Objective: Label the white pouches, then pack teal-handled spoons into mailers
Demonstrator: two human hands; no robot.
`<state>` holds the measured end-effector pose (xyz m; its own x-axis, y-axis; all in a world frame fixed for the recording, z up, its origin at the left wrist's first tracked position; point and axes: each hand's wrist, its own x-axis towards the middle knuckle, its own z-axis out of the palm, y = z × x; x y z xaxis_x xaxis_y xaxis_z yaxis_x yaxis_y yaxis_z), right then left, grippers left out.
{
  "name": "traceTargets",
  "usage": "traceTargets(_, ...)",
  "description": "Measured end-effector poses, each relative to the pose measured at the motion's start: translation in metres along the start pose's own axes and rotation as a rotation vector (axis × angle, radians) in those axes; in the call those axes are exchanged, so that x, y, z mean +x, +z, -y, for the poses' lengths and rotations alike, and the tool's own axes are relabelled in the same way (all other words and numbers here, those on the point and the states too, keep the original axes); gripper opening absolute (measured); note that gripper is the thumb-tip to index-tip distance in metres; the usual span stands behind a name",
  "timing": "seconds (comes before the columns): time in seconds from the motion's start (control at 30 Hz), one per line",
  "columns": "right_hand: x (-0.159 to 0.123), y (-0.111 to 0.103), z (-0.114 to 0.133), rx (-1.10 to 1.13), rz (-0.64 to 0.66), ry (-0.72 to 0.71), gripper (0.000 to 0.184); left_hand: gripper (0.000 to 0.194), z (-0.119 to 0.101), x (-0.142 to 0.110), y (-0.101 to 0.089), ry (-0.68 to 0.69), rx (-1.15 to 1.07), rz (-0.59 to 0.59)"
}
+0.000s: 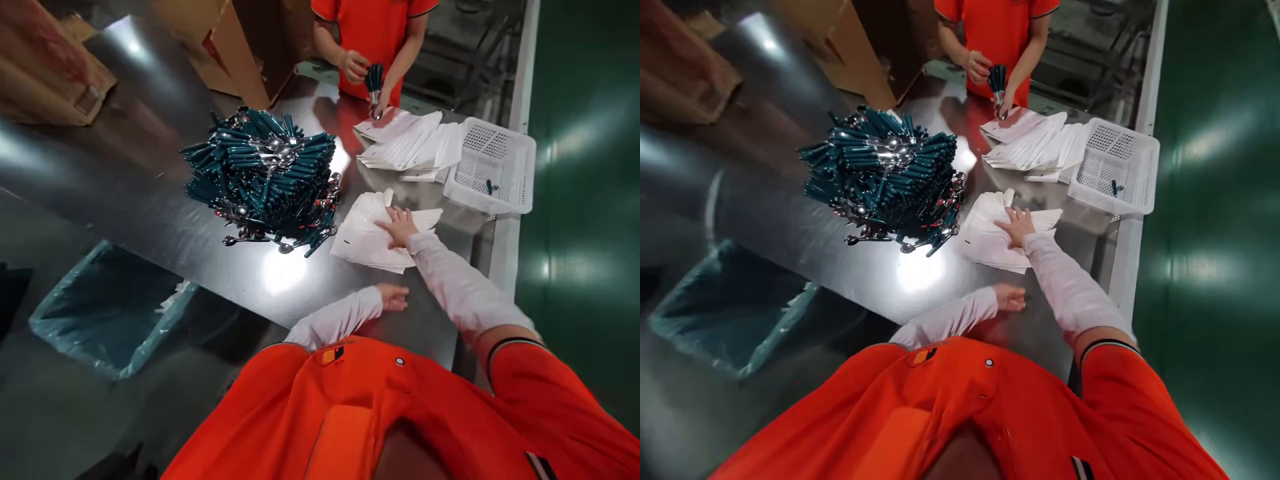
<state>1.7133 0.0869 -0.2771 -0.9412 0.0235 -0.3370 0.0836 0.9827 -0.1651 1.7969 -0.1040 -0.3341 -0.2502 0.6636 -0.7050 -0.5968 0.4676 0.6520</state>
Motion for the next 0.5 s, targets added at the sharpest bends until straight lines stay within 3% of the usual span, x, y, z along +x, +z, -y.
traceTargets(0.07,0.007,0.022,-0.002,-0.085,-0.062,0.045,0.097,0.046,0.033,-0.019,-0.023,-0.255,-0.245,0.079)
traceTargets(0.1,0.006,0.03,-0.005,-0.092,-0.087,0.017,0.096,0.044,0.049,-0.03,-0.037,-0.29,-0.28,0.062)
traceTargets(0.17,-0.002,0.037,-0.011,-0.075,-0.137,-0.077,0.088,0.037,0.074,-0.054,-0.064,-0.326,-0.346,-0.056)
traceTargets(0.23,-0.014,0.04,-0.013,-0.041,-0.201,-0.135,0.067,0.027,0.089,-0.075,-0.088,-0.326,-0.39,-0.215)
traceTargets(0.33,-0.033,0.045,-0.009,0.003,-0.236,-0.082,0.029,0.015,0.096,-0.095,-0.109,-0.339,-0.431,-0.364)
traceTargets(0.43,-0.047,0.058,-0.006,0.016,-0.209,-0.031,0.031,0.01,0.094,-0.104,-0.114,-0.326,-0.425,-0.425)
traceTargets(0.5,-0.053,0.071,-0.007,0.018,-0.213,-0.006,0.058,0.01,0.093,-0.107,-0.111,-0.321,-0.411,-0.442)
